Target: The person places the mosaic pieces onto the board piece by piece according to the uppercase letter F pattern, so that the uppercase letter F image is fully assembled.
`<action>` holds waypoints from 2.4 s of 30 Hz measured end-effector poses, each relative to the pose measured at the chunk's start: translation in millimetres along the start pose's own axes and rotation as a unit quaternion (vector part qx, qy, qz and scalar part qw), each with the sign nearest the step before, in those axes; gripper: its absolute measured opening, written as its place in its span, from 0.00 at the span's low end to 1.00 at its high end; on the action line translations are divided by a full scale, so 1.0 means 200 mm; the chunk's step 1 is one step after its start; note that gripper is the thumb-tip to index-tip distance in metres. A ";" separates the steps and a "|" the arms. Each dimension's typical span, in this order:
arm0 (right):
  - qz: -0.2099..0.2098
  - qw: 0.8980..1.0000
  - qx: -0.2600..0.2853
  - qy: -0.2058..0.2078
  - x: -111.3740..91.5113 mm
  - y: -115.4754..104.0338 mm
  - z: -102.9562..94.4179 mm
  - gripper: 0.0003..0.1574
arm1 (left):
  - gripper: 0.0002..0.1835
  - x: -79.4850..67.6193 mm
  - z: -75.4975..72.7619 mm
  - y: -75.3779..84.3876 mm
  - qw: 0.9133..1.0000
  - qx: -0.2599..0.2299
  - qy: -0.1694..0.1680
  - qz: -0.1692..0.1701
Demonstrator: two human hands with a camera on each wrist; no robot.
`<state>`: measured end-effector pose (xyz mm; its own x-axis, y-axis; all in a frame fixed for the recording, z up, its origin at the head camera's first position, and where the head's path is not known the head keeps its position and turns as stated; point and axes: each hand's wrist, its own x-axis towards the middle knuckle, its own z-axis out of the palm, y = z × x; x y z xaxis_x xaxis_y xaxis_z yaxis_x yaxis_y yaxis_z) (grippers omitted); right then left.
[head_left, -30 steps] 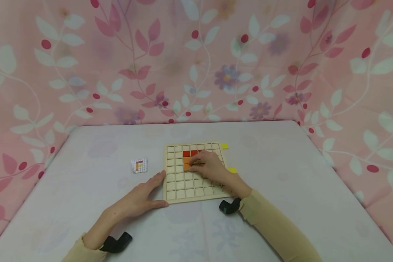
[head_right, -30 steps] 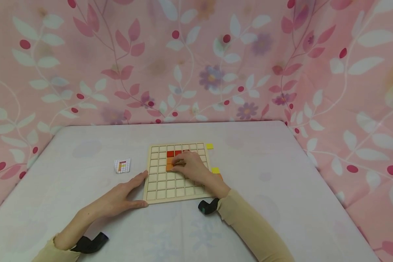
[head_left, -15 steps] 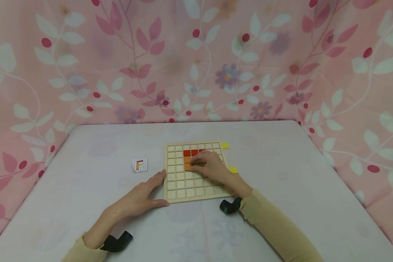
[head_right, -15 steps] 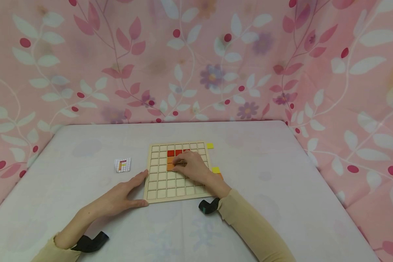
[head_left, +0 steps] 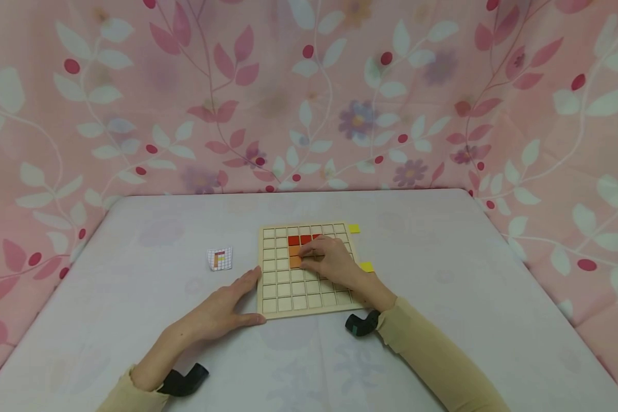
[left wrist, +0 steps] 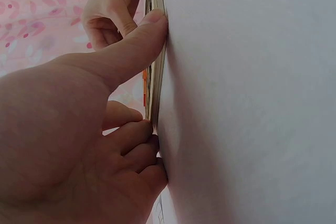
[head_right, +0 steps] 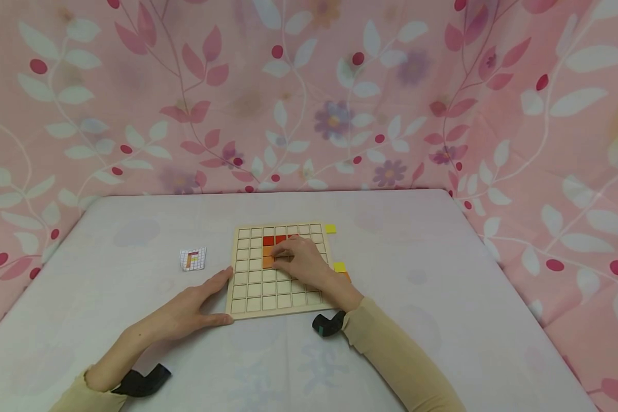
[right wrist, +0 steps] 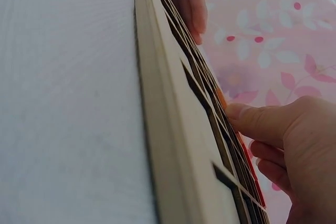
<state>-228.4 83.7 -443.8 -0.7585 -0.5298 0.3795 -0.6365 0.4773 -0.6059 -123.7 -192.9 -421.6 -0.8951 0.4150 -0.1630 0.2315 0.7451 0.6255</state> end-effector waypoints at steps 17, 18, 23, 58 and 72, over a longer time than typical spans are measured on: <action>-0.011 1.000 0.017 0.004 0.00 0.01 0.00 0.12 | 0.56 0.00 -0.01 0.02 1.000 -0.004 -0.003 -0.005; -0.011 1.000 0.019 0.004 0.00 0.01 0.00 0.12 | 0.56 0.00 -0.01 0.02 1.000 -0.004 -0.003 -0.007; -0.009 1.000 0.023 -0.001 0.00 0.01 0.00 0.12 | 0.56 0.00 -0.01 0.02 1.000 -0.006 -0.005 -0.010; 0.147 0.988 0.042 -0.024 -0.25 0.25 -0.49 0.13 | 0.56 0.00 0.00 0.02 1.000 0.002 0.001 0.000; 0.113 0.989 0.047 -0.078 -0.42 0.38 -0.62 0.15 | 0.56 0.00 0.00 0.01 1.000 -0.002 -0.006 -0.013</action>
<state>-230.5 252.0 -434.5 -0.8448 -0.5216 0.1194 -0.4318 0.5327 -0.7279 -122.7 -191.0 -420.0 -0.8963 0.4019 -0.1872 0.2072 0.7530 0.6245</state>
